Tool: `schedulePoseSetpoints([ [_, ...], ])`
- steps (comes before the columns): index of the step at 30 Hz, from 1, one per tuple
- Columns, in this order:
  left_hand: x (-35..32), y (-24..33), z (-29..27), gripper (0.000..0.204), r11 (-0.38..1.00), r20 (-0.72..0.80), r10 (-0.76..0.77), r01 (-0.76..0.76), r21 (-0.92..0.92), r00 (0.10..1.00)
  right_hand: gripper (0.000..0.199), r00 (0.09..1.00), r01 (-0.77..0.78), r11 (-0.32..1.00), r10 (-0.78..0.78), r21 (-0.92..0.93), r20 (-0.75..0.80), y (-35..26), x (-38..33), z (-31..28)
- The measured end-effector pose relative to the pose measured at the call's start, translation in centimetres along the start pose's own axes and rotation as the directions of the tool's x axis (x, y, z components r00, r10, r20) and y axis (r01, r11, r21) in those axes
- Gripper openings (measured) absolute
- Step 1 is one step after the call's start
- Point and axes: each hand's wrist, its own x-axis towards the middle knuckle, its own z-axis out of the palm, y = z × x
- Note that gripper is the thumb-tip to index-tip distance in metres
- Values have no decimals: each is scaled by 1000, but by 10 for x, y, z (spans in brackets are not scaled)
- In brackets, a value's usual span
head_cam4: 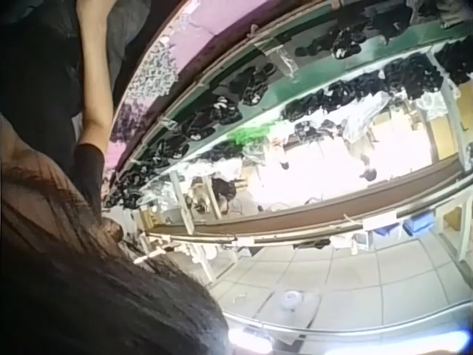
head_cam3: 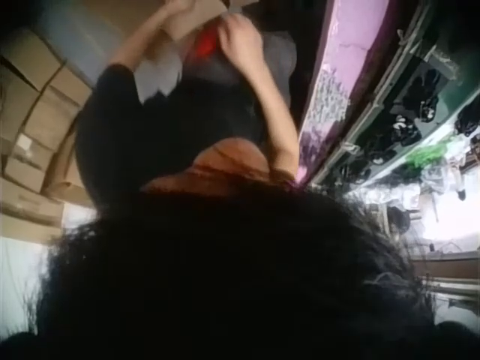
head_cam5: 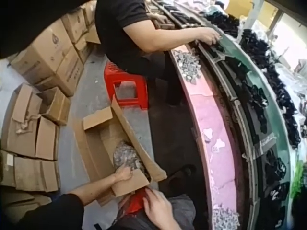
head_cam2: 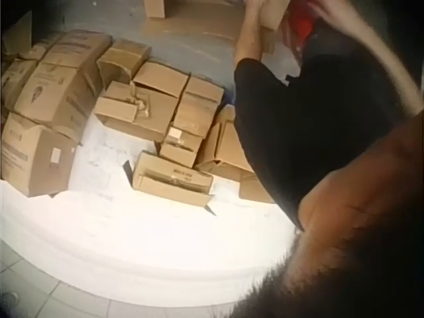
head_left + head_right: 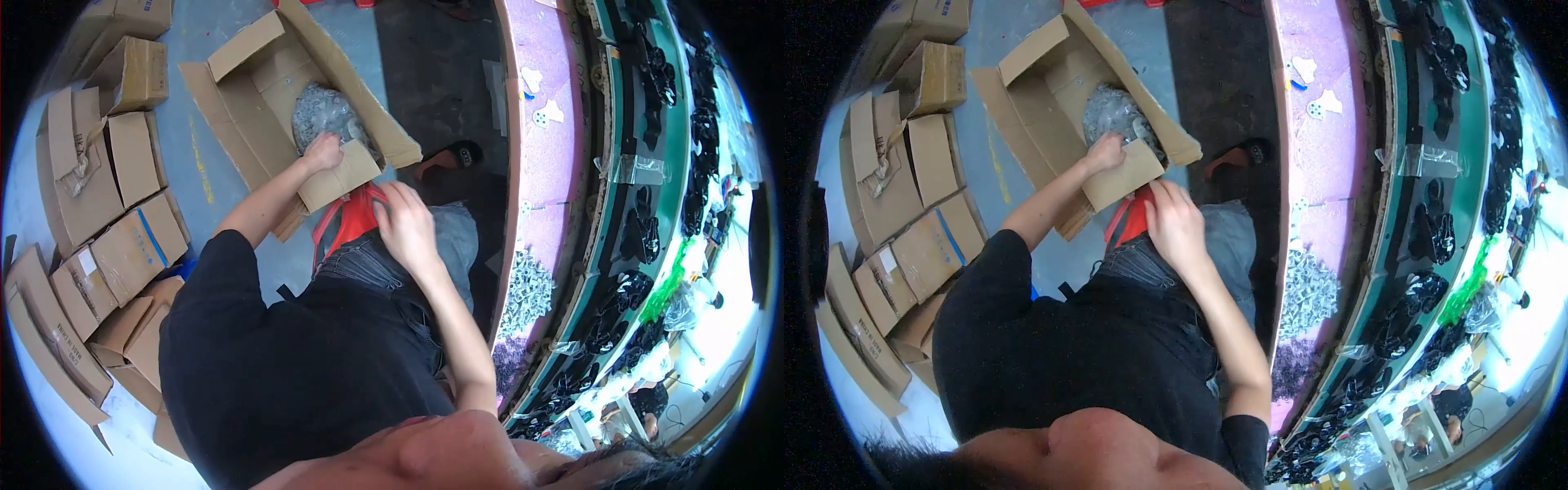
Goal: Assembling internal components and external shells of game controllers on a production line.
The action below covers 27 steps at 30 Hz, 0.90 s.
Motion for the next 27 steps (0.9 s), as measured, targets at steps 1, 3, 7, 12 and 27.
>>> schedulePoseSetpoints([
  [1, 3, -11, 10, 48, 996, -31, 56, -54, 69, 998, 38, 992, -35, 999, 38, -24, 117, 7, 13, 21],
  [3, 10, -22, 29, 52, 994, -56, 35, -41, -104, 998, 44, 944, -90, 992, 114, -91, 310, 34, 38, 71],
  [7, 64, -43, 41, 62, 779, -2, -282, 228, -584, 959, 48, 913, -169, 977, 206, -133, 353, 77, 45, 113],
  [12, 65, -65, 64, 33, -7, 120, -428, 129, -992, 896, 43, 906, -197, 976, 217, -93, 362, 72, 32, 107],
  [27, 39, -12, 33, 37, 645, 279, -61, 251, -722, 958, 77, 941, -231, 962, 259, -142, 219, 97, 45, 116],
])
